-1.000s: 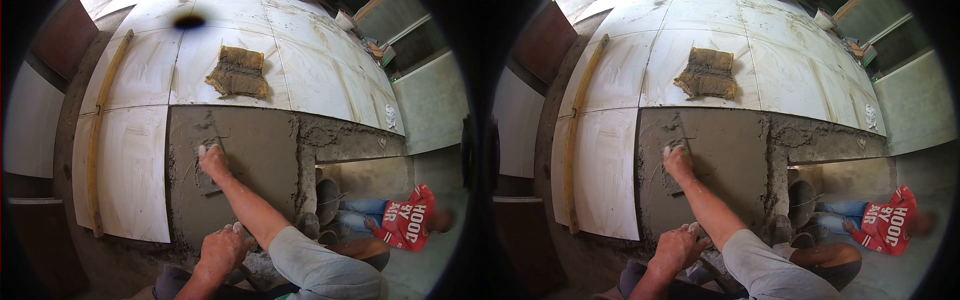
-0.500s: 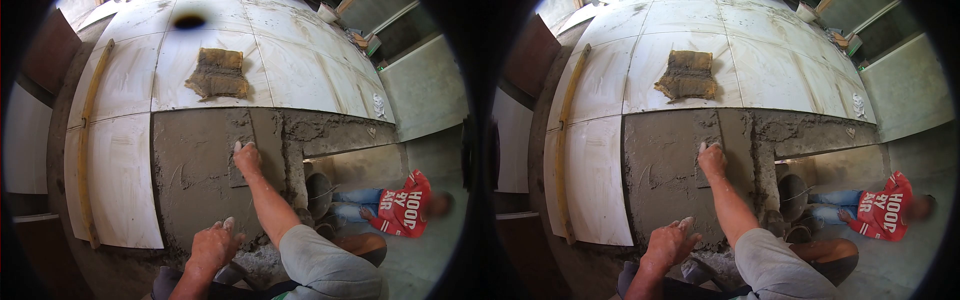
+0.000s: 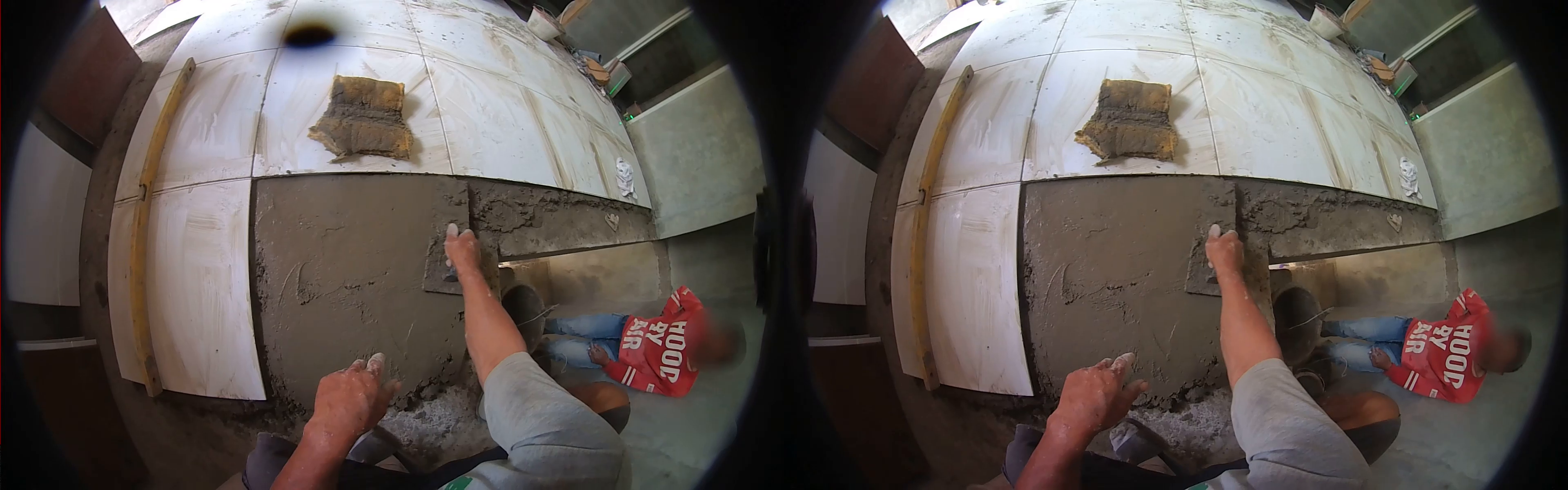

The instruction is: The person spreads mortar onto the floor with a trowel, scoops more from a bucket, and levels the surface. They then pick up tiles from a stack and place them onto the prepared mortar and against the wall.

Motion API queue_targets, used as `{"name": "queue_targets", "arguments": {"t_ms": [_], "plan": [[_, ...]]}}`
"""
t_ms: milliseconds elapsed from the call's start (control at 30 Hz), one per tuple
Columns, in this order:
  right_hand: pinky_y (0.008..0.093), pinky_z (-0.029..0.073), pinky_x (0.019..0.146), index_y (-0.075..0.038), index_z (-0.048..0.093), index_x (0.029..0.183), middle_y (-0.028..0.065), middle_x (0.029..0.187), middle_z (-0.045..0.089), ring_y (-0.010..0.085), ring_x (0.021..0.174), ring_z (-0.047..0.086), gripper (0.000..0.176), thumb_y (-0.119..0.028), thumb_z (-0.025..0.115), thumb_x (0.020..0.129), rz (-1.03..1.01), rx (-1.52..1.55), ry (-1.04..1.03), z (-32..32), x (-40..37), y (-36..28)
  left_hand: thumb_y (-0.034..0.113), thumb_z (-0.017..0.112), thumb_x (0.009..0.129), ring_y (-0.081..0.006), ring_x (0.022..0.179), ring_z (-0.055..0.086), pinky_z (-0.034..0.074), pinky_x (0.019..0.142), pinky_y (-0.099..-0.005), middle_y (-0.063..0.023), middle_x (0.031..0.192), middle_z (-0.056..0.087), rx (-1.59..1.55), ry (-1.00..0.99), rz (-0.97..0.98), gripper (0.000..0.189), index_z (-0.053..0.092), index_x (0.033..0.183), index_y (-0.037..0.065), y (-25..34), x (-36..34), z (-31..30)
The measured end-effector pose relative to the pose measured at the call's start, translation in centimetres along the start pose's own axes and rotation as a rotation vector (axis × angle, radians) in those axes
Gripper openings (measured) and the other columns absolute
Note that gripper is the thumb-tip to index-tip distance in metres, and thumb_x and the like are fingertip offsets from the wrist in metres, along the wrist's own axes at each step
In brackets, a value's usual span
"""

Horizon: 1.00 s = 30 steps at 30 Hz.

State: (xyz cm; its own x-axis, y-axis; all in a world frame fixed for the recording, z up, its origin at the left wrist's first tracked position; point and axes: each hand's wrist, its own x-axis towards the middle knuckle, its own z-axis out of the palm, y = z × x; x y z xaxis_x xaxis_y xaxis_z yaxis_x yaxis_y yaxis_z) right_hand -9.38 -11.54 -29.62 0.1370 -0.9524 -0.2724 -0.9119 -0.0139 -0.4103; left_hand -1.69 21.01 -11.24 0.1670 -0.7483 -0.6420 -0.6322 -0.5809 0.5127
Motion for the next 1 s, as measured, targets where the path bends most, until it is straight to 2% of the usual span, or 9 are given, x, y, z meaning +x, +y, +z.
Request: {"name": "queue_targets", "arguments": {"t_ms": [67, 367, 467, 533, 567, 633, 667, 733, 1000], "plan": [[0.0404, 0.052, 0.05, 0.013, 0.055, 0.103, 0.0256, 0.08, 0.064, 0.0333, 0.06, 0.066, 0.056, -0.042, 0.052, 0.091, 0.036, 0.139, -0.092, 0.0, 0.3, 0.1, 0.046, 0.05, 0.091, -0.0342, 0.107, 0.06, 0.05, 0.089, -0.0414, -0.0232, 0.117, 0.06, -0.008, 0.02, -0.017, 0.058, 0.048, 0.132, 0.005, -0.3, -0.1, 0.3], [0.0384, 0.052, 0.05, 0.015, 0.054, 0.102, 0.0253, 0.076, 0.064, 0.0305, 0.053, 0.065, 0.058, -0.042, 0.049, 0.092, -0.044, 0.227, -0.157, 4.6, -5.6, -5.8, 0.044, 0.051, 0.091, -0.0358, 0.106, 0.06, 0.05, 0.088, -0.0421, -0.0254, 0.116, 0.06, -0.096, -0.039, -0.024, 0.057, 0.047, 0.132, 0.004, -0.4, -0.8, -0.4], [0.0389, 0.052, 0.052, 0.013, 0.055, 0.099, 0.0259, 0.077, 0.064, 0.0304, 0.05, 0.064, 0.056, -0.043, 0.049, 0.092, -0.123, 0.187, -0.224, 7.3, -8.3, -8.4, 0.041, 0.052, 0.091, -0.0352, 0.1, 0.063, 0.052, 0.083, -0.0427, -0.0244, 0.112, 0.061, -0.111, 0.0, 0.012, 0.052, 0.053, 0.124, 0.001, -0.7, -1.0, -0.2], [0.0427, 0.053, 0.064, 0.011, 0.056, 0.096, 0.0289, 0.084, 0.064, 0.0351, 0.064, 0.067, 0.055, -0.043, 0.05, 0.091, -0.151, 0.187, -0.38, 7.9, -10.6, -11.5, 0.038, 0.053, 0.091, -0.0344, 0.091, 0.065, 0.053, 0.076, -0.0421, -0.0217, 0.103, 0.065, -0.088, 0.015, 0.077, 0.043, 0.061, 0.108, 0.0, -1.0, -1.2, 0.1], [0.0427, 0.053, 0.064, 0.011, 0.056, 0.096, 0.0289, 0.084, 0.064, 0.0351, 0.064, 0.067, 0.055, -0.043, 0.05, 0.091, -0.155, 0.178, -0.398, 9.4, -10.8, -12.0, 0.038, 0.053, 0.091, -0.0344, 0.091, 0.065, 0.053, 0.076, -0.0421, -0.0217, 0.103, 0.065, -0.101, 0.013, 0.062, 0.043, 0.061, 0.108, 0.0, -1.0, -1.3, 0.5], [0.0471, 0.05, 0.078, 0.009, 0.056, 0.096, 0.0314, 0.092, 0.063, 0.0401, 0.085, 0.066, 0.053, -0.044, 0.051, 0.09, -0.387, 0.064, -0.371, 11.9, -11.8, -13.0, 0.036, 0.056, 0.089, -0.0336, 0.081, 0.067, 0.054, 0.069, -0.0418, -0.0189, 0.087, 0.068, -0.074, 0.024, 0.147, 0.038, 0.064, 0.09, 0.0, -1.1, -1.4, 1.3], [0.0471, 0.05, 0.078, 0.009, 0.056, 0.096, 0.0314, 0.092, 0.063, 0.0401, 0.085, 0.066, 0.053, -0.044, 0.051, 0.09, -0.389, 0.058, -0.382, 12.5, -12.3, -12.8, 0.036, 0.056, 0.089, -0.0336, 0.081, 0.067, 0.054, 0.069, -0.0418, -0.0189, 0.087, 0.068, -0.083, 0.022, 0.139, 0.038, 0.064, 0.09, 0.0, -1.1, -1.6, 1.5], [0.0504, 0.046, 0.086, 0.007, 0.057, 0.097, 0.0334, 0.098, 0.061, 0.0446, 0.098, 0.06, 0.051, -0.044, 0.051, 0.089, -0.641, -0.14, -0.455, 10.9, -14.3, -14.3, 0.037, 0.057, 0.088, -0.0342, 0.072, 0.067, 0.054, 0.064, -0.0425, -0.0166, 0.073, 0.067, -0.066, -0.055, 0.218, 0.038, 0.066, 0.082, 0.001, -0.9, -1.8, 1.3], [0.052, 0.048, 0.081, 0.003, 0.056, 0.095, 0.0301, 0.091, 0.063, 0.0457, 0.089, 0.061, 0.046, -0.042, 0.053, 0.088, -0.865, -0.33, -0.657, 8.4, -16.3, -10.3, 0.035, 0.059, 0.086, -0.0266, 0.06, 0.066, 0.051, 0.053, -0.0388, -0.0132, 0.064, 0.063, 0.029, 0.134, 0.34, 0.032, 0.066, 0.077, 0.005, -1.3, -2.1, 4.0]]}}
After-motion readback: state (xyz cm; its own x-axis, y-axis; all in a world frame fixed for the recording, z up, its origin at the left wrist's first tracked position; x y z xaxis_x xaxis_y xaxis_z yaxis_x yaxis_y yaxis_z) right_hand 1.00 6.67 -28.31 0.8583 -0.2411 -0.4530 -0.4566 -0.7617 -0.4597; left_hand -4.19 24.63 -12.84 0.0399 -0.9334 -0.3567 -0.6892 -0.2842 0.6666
